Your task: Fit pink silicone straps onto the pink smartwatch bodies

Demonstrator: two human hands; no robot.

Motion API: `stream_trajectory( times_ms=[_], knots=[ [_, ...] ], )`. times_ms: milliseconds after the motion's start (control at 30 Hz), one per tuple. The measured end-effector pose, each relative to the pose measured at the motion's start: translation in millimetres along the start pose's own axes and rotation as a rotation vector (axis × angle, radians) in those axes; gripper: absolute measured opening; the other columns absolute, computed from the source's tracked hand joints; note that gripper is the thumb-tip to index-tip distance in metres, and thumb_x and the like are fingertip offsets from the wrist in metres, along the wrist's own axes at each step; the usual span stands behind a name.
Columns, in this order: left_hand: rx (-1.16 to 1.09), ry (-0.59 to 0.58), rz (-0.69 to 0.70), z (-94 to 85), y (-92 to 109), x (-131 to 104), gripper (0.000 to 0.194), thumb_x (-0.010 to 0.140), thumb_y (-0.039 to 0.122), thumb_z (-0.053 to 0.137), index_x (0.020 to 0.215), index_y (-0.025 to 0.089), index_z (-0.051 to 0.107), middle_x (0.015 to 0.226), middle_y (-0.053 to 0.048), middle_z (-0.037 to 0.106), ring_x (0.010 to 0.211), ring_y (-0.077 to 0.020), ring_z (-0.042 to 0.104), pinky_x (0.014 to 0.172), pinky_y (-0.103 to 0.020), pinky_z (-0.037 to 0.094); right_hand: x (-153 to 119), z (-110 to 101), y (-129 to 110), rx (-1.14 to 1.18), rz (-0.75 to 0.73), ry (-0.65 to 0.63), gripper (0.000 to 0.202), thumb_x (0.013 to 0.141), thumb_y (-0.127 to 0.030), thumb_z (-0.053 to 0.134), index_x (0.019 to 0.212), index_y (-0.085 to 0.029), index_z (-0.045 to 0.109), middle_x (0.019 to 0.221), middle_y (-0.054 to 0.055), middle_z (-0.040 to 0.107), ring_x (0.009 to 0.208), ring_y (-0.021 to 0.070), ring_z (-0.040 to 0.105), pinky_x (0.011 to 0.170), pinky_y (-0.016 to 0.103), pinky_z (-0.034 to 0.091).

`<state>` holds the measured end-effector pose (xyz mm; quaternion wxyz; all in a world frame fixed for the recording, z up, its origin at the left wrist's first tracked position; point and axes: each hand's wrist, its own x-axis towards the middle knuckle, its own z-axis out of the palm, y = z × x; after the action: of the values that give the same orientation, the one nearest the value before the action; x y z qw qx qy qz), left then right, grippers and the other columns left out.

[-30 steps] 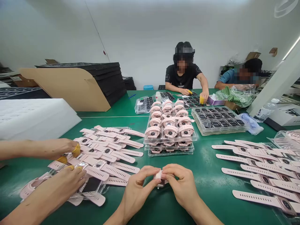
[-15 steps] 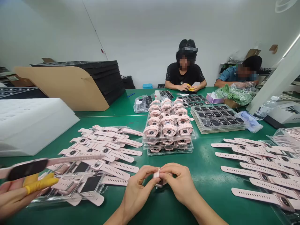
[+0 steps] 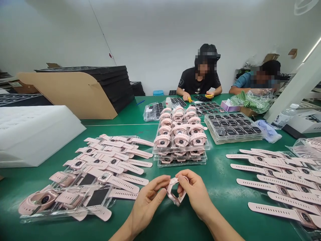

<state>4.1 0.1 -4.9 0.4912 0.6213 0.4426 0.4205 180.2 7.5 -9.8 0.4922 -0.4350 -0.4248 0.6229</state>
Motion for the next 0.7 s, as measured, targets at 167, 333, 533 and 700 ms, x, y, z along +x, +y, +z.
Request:
stream_trajectory(
  times_ms=[167, 333, 533, 700],
  knots=[
    [0.419, 0.038, 0.455, -4.5, -0.8, 4.9, 0.018, 0.094, 0.014, 0.052, 0.097, 0.022, 0.068, 0.087, -0.005, 0.075, 0.078, -0.0185, 0.067, 0.072, -0.029, 0.055, -1.7, 0.0, -2.3, 0.015, 0.054, -0.067, 0.039, 0.081, -0.057, 0.07, 0.084, -0.018, 0.063, 0.057, -0.005, 0.056, 0.05, 0.0107, 0.051, 0.052, 0.022, 0.042],
    [0.754, 0.114, 0.841, -4.4, 0.8, 8.3, 0.028, 0.093, 0.001, 0.047, 0.112, 0.016, 0.061, 0.09, -0.01, 0.075, 0.075, -0.0201, 0.064, 0.069, -0.032, 0.055, -7.8, 5.1, -4.9, -0.044, 0.025, -0.102, 0.029, 0.085, -0.047, 0.068, 0.088, -0.021, 0.056, 0.062, -0.007, 0.054, 0.052, 0.0093, 0.049, 0.053, 0.02, 0.041],
    [0.959, 0.083, 0.919, 0.3, 5.1, 7.4, 0.027, 0.092, 0.003, 0.05, 0.116, 0.008, 0.061, 0.09, -0.014, 0.074, 0.076, -0.0243, 0.065, 0.066, -0.037, 0.055, -9.6, 9.8, -5.7, -0.073, 0.007, -0.078, 0.028, 0.078, -0.027, 0.071, 0.081, -0.024, 0.044, 0.058, -0.009, 0.054, 0.051, 0.0116, 0.052, 0.051, 0.022, 0.042],
    [0.979, 0.05, 0.902, -1.7, 8.9, 7.4, 0.018, 0.09, 0.003, 0.052, 0.085, 0.014, 0.065, 0.071, -0.008, 0.067, 0.063, -0.0197, 0.058, 0.057, -0.034, 0.049, -9.3, 3.4, -5.9, -0.256, -0.049, 0.015, 0.019, 0.076, -0.026, 0.071, 0.086, -0.022, 0.056, 0.065, -0.006, 0.057, 0.053, 0.0119, 0.052, 0.051, 0.023, 0.044]
  ],
)
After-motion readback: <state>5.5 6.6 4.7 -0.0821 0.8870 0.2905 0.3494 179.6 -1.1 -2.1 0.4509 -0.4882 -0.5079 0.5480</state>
